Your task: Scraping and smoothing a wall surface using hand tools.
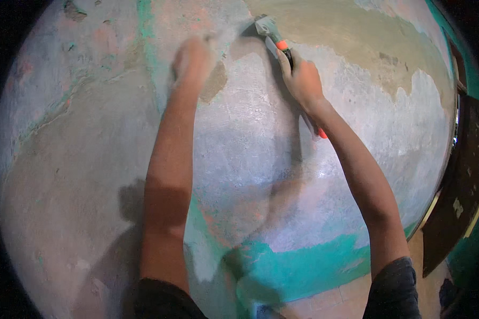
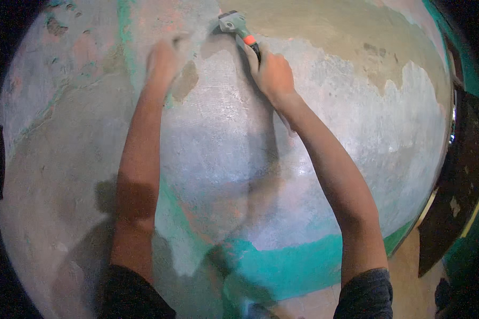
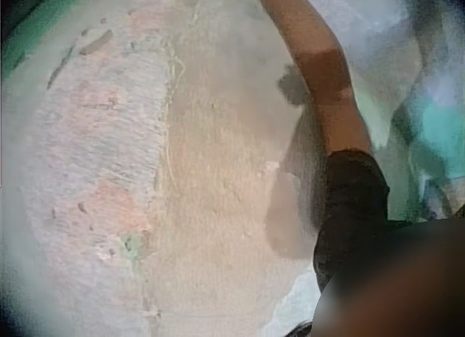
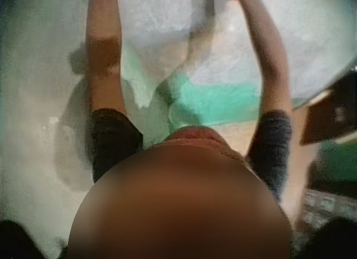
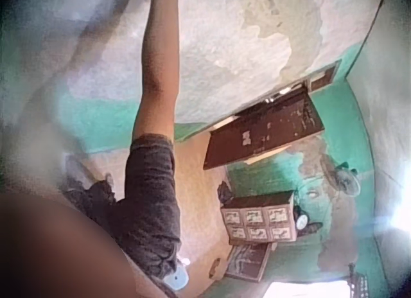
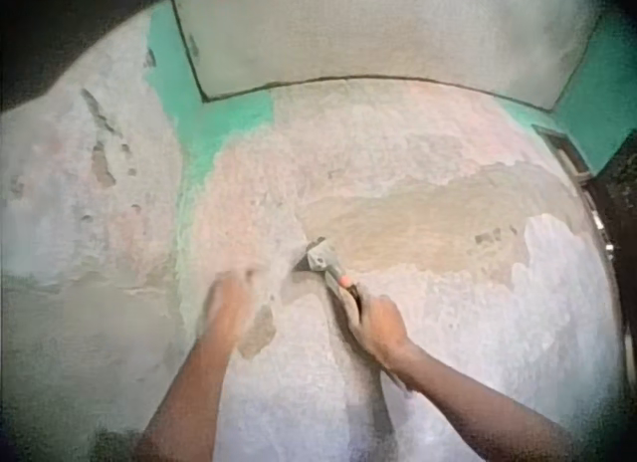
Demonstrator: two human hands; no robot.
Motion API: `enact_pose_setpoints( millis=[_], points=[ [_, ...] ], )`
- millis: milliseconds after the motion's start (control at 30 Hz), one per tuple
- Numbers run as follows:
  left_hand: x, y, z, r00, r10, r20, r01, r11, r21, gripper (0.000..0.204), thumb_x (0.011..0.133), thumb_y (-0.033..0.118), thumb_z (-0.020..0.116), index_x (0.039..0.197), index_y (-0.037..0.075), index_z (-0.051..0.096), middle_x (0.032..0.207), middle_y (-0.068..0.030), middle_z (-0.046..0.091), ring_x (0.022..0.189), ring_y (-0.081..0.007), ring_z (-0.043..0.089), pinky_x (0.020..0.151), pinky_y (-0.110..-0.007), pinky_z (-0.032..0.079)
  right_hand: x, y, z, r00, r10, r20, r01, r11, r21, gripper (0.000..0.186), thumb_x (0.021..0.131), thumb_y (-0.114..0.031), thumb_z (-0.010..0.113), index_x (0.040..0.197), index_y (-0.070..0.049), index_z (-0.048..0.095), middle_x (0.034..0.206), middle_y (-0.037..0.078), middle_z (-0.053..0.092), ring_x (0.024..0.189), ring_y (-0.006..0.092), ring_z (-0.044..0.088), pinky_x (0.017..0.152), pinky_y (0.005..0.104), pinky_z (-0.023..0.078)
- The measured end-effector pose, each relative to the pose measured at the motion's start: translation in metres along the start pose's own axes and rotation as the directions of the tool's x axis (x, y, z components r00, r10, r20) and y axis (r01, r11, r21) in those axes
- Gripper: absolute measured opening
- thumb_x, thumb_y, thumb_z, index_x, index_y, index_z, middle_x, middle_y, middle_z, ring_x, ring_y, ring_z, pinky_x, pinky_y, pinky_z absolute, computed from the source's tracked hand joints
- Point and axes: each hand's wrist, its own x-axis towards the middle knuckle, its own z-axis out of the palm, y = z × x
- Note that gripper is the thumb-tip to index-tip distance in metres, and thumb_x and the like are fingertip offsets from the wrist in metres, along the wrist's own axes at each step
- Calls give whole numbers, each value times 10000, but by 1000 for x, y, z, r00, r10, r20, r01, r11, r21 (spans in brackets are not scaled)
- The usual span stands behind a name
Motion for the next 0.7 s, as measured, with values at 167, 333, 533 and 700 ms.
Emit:
enact_pose_setpoints(
  millis=[167, 333, 533, 700],
  points=[
    [1, 11, -10, 999, 39, -3, -39, 999, 0, 278, 896, 291, 585, 1038, 88, 712, 1016, -205, 683, 978, -381, 649, 840, -457, 503, -2, 10, -8, 1000, 21, -19, -22, 999, -36, 410, 977, -401, 505, 1008, -4, 602, 750, 291, 601, 708, 474, 594, 620, 513, 447],
    [-12, 6, -16, 997, 2, -76, -11, 993, -118, 241, 878, 240, 604, 1031, 77, 695, 1023, -185, 682, 984, -373, 638, 832, -448, 492, -6, 3, -10, 998, 40, 39, -36, 995, -97, 393, 986, -419, 477, 1065, -51, 591, 749, 258, 624, 690, 448, 614, 589, 504, 457],
    [-15, -27, 18, 861, 155, -484, -187, 982, -19, 161, 916, 232, 576, 969, 84, 612, 957, -118, 628, 918, -340, 602, 800, -465, 444, -18, 0, -29, 959, -209, 192, 268, 889, -371, 324, 979, -409, 472, 1096, -135, 599, 828, 172, 677, 710, 415, 645, 620, 509, 507],
    [-18, -30, 24, 830, 152, -537, -185, 983, -6, 149, 930, 226, 557, 984, 95, 604, 965, -112, 624, 918, -342, 592, 810, -461, 428, -6, -7, -59, 944, -247, 217, 311, 884, -349, 304, 968, -374, 517, 1054, -100, 618, 780, 196, 645, 703, 408, 625, 594, 497, 474]
  ],
)
